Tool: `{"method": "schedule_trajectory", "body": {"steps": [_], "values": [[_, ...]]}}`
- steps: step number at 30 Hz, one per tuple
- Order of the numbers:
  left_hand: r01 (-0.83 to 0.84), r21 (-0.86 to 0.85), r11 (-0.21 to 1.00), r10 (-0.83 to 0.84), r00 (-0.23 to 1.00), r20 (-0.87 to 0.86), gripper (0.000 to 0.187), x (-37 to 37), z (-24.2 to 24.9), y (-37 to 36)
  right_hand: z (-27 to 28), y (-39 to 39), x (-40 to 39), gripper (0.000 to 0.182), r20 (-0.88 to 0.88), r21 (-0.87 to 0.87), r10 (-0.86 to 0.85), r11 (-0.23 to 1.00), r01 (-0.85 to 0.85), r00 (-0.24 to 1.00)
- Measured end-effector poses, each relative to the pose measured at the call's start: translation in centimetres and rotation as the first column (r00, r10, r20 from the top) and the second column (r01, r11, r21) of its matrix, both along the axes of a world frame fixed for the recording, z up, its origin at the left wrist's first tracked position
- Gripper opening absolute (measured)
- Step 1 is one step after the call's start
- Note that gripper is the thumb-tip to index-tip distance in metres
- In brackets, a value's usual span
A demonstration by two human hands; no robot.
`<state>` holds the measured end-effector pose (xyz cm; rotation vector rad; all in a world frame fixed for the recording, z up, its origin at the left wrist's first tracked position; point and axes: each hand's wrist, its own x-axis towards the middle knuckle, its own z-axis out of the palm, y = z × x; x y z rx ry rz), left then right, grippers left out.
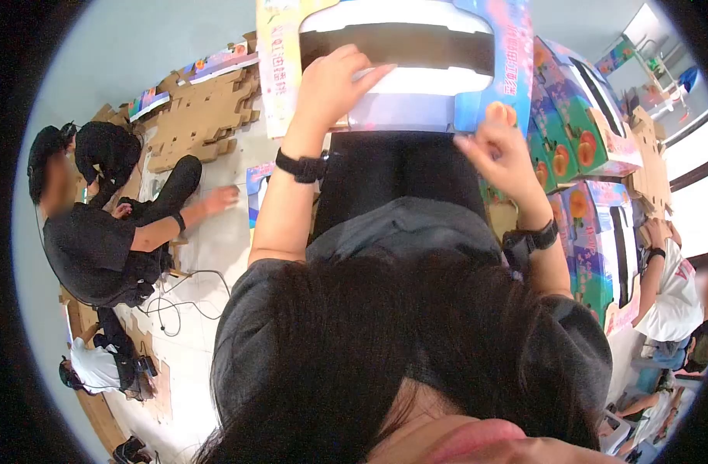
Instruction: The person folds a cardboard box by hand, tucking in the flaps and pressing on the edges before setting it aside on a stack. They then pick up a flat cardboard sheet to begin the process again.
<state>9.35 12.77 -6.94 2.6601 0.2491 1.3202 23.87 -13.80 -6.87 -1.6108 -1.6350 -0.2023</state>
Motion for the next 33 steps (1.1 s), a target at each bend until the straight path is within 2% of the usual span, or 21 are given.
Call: {"method": "schedule_trajectory", "body": {"steps": [3,4,7,8,11,12,18,21,22,25,27,28,30,33], "values": [[0.074,0.077,0.994,-0.074,0.997,-0.005,0.039,1.0,-0.2,0.1,0.7,1.5,-0.3,0.044,0.128,0.319,-0.15,0.942,0.103,0.98],[0.043,0.115,0.992,-0.039,0.999,-0.036,0.035,1.2,-0.2,-0.3,0.9,1.9,-0.3,0.034,0.18,0.346,-0.235,0.924,0.162,0.955],[0.049,0.122,0.991,-0.045,0.998,-0.033,0.039,0.9,0.0,-1.5,1.2,5.1,0.4,0.022,0.346,0.503,-0.273,0.862,0.068,0.898],[0.029,0.134,0.991,-0.028,1.0,-0.009,0.039,0.6,-0.3,-1.9,-0.5,6.4,1.6,0.03,0.352,0.49,-0.262,0.869,0.061,0.899],[-0.035,0.177,0.984,0.027,0.998,0.048,0.038,-0.1,-1.0,-2.8,-1.4,7.9,2.5,0.038,0.49,0.363,-0.2,0.932,0.01,0.849],[-0.063,0.192,0.979,0.053,0.997,0.06,0.038,-0.4,-1.2,-3.2,-1.7,7.7,2.7,0.042,0.468,0.254,-0.209,0.962,0.096,0.859],[-0.076,0.214,0.974,0.056,0.994,0.098,0.034,-1.0,-1.8,-4.2,-2.5,6.3,2.0,0.043,0.469,0.21,-0.208,0.97,0.121,0.858],[-0.042,0.204,0.978,0.019,0.993,0.115,0.031,-1.3,-2.3,-4.3,-1.6,5.6,1.4,0.044,0.428,0.343,-0.129,0.939,-0.029,0.895],[-0.039,0.193,0.98,0.015,0.992,0.124,0.03,-1.5,-2.4,-4.3,-0.9,4.8,1.0,0.047,0.421,0.355,-0.137,0.934,-0.024,0.897],[-0.045,0.166,0.985,0.023,0.991,0.132,0.027,-2.5,-2.6,-4.6,3.0,2.4,0.4,0.045,0.463,0.596,-0.34,0.803,-0.003,0.818],[-0.027,0.16,0.987,0.005,0.991,0.135,0.026,-3.0,-3.2,-5.1,6.1,1.6,1.0,0.04,0.404,0.714,-0.472,0.698,0.052,0.784],[-0.049,0.175,0.983,0.032,0.994,0.101,0.023,-3.3,-3.5,-5.5,7.5,1.7,1.6,0.038,0.403,0.728,-0.514,0.681,0.075,0.757],[-0.002,0.206,0.979,-0.023,0.992,0.122,0.02,-3.6,-4.7,-5.9,9.8,2.3,2.5,0.035,0.402,0.76,-0.596,0.641,0.11,0.696],[0.016,0.214,0.977,-0.055,0.983,0.178,0.017,-4.0,-5.8,-6.9,10.6,1.7,2.0,0.034,0.503,0.521,-0.536,0.814,0.256,0.678]]}}
